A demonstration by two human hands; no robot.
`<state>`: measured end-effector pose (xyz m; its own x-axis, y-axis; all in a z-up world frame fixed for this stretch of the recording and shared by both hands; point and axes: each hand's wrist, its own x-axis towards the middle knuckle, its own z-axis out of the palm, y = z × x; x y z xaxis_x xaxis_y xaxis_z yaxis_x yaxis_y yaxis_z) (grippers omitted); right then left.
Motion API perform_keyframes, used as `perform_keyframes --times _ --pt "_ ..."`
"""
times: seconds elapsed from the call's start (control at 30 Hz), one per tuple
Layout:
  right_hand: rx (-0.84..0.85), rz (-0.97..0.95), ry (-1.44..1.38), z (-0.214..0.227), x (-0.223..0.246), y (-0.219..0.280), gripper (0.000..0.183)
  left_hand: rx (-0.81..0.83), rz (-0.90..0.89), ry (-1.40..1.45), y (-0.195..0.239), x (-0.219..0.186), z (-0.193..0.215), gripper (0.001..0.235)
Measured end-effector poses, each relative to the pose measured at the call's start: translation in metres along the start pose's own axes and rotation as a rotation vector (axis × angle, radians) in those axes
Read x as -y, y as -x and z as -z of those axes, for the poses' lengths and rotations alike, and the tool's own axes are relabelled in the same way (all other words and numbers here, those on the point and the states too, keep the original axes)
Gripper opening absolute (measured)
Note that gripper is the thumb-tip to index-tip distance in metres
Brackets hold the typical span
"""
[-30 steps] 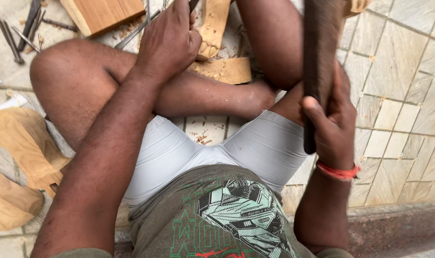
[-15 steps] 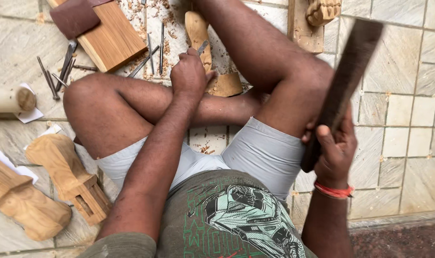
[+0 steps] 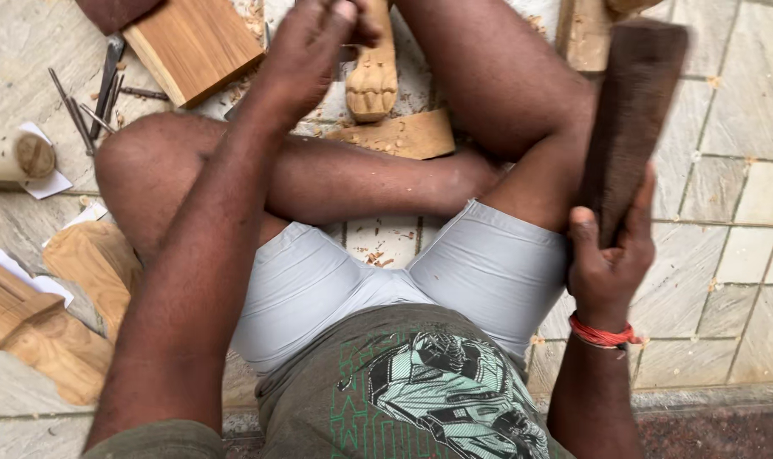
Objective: The person sits cross-legged on a tiled floor and carves a small wooden piece using a chisel and a wooden mallet. They repeatedly position the chisel and strike it to shape the wood, with wood shavings accumulating around the work area.
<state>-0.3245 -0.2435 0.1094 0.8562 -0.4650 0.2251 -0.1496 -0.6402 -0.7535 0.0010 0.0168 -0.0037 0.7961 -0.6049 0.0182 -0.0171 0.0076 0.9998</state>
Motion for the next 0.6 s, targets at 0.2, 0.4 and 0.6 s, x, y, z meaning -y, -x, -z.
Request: perform_keyframes --times 0.2,0.4,0.6 --pt "0.031 -0.032 0.041 0.002 -0.002 0.004 0.068 0.125 0.005 -0.142 0.008 0.001 -0.02 0.021" --pt "0.057 0.075 0.207 -0.003 0.015 -0.005 0.063 -0.173 -0.052 -0.552 0.027 0.006 -0.014 0.009" --pt "0.11 -0.249 -0.172 -0.011 0.048 -0.026 0.084 -0.314 -0.046 -0.684 0.033 0.021 -0.027 0.017"
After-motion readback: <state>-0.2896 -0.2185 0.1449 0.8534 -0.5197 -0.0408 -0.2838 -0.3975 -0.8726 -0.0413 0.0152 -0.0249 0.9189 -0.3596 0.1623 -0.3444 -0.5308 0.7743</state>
